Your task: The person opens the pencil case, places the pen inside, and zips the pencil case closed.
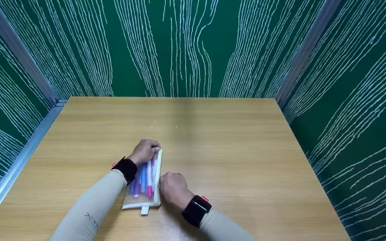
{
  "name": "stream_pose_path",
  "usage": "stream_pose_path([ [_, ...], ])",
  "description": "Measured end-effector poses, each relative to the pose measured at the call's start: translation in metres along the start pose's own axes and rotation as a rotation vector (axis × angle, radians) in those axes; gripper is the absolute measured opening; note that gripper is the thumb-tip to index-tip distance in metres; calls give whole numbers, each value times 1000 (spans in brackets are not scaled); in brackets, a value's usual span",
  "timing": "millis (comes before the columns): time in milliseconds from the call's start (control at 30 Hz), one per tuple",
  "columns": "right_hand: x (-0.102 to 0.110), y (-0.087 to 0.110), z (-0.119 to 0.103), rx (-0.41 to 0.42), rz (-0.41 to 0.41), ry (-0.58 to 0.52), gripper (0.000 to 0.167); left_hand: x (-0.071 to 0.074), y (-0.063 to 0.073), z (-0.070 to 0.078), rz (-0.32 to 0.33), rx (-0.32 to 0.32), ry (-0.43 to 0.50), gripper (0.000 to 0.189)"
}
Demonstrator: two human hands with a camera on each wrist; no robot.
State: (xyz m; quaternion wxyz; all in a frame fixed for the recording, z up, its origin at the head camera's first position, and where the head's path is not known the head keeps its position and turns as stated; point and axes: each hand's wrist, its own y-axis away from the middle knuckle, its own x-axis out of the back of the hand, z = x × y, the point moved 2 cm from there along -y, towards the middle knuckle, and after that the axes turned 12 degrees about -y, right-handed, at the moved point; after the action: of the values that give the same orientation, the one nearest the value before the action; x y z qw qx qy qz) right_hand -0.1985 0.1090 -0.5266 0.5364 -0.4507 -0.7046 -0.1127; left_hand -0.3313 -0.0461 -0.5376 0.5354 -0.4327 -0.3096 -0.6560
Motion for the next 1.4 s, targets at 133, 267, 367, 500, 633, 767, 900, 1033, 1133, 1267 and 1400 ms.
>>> stream_pose_path([
  [133,1,0,0,17,-21,4,30,2,-1,0,0,9,10,13],
  [267,2,0,-2,18,-48,33,30,2,-1,0,0,14,21,13],
  [367,2,1,-3,21,-72,35,31,1,0,0,-11,26,29,14],
  [500,2,3,-4,34,-100,15,35,0,1,0,-15,38,32,14],
  [633,4,4,-4,45,-116,-15,37,-1,0,0,-14,35,32,14],
  [767,4,5,-4,69,-138,-29,36,-2,0,0,-12,36,37,13],
  [900,5,6,-4,93,-149,-21,35,-2,0,-1,3,26,24,12],
  [1033,6,7,-5,101,-162,-25,34,-3,1,-1,18,10,8,11],
  [1133,6,8,-6,112,-192,-52,34,-3,2,-1,20,7,13,11],
  [1267,5,9,-7,124,-224,-66,34,-2,1,0,26,7,24,11],
  [1400,6,10,-9,123,-232,-64,34,0,1,1,34,-2,25,11],
])
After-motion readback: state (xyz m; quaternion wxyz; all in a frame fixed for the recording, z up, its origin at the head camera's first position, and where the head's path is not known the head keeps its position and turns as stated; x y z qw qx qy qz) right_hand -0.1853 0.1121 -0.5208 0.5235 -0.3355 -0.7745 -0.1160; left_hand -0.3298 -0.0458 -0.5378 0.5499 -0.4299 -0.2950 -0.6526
